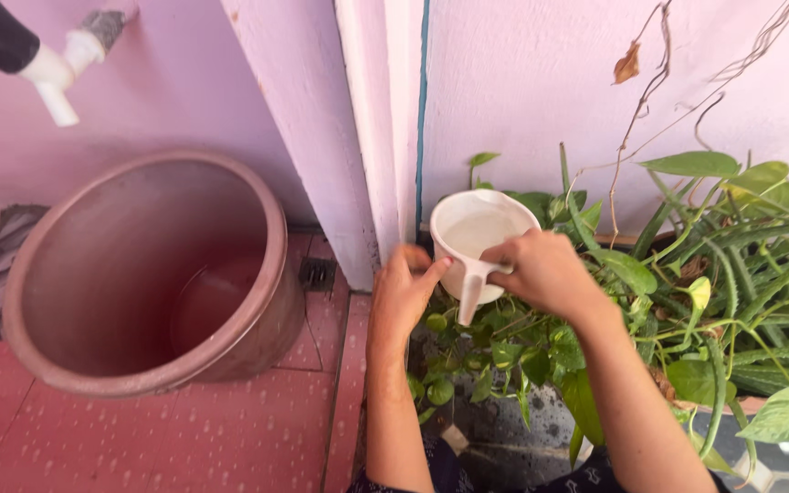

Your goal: The person inspects the leaves of potted plants, then scoops water from a large container using a white plastic jug and pours it onto the soil of the plants. The person handles the plants and the jug throughout the process.

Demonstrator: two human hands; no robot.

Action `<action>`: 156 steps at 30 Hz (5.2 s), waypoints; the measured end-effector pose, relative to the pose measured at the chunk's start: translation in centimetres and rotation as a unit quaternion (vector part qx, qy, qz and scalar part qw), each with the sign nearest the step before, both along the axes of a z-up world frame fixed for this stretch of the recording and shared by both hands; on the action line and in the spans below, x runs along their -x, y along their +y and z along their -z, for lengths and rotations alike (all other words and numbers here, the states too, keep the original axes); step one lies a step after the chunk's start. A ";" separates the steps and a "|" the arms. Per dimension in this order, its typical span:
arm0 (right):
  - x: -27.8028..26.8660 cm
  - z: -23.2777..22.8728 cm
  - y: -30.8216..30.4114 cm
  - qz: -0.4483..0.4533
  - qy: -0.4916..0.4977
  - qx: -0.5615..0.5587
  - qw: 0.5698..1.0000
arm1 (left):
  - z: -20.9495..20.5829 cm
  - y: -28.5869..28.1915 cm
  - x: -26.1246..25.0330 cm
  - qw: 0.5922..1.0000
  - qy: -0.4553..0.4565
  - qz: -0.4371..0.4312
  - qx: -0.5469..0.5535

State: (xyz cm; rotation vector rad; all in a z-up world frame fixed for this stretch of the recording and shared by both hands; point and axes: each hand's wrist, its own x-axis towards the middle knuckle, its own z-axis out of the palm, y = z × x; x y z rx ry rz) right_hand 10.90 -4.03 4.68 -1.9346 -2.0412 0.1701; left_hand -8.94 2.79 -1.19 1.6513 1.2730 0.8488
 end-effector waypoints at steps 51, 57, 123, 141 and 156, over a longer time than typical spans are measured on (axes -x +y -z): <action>-6.9 11.6 4.0 0.070 -0.002 0.339 0.938 | 1.7 0.3 -1.0 0.991 -0.046 -0.119 0.023; -7.7 13.5 3.9 0.056 -0.032 0.390 0.919 | 1.5 0.1 -1.0 0.991 -0.055 -0.121 0.019; -8.0 19.3 4.5 0.124 -0.152 0.253 0.947 | -0.4 -1.6 -2.1 0.992 -0.037 -0.117 -0.029; -8.7 21.3 5.2 0.117 -0.148 0.256 0.948 | 0.8 -1.3 -3.2 0.992 -0.017 -0.114 -0.047; -8.8 21.3 5.7 0.117 -0.129 0.280 0.944 | -0.6 -2.0 -4.1 0.992 -0.039 -0.117 -0.030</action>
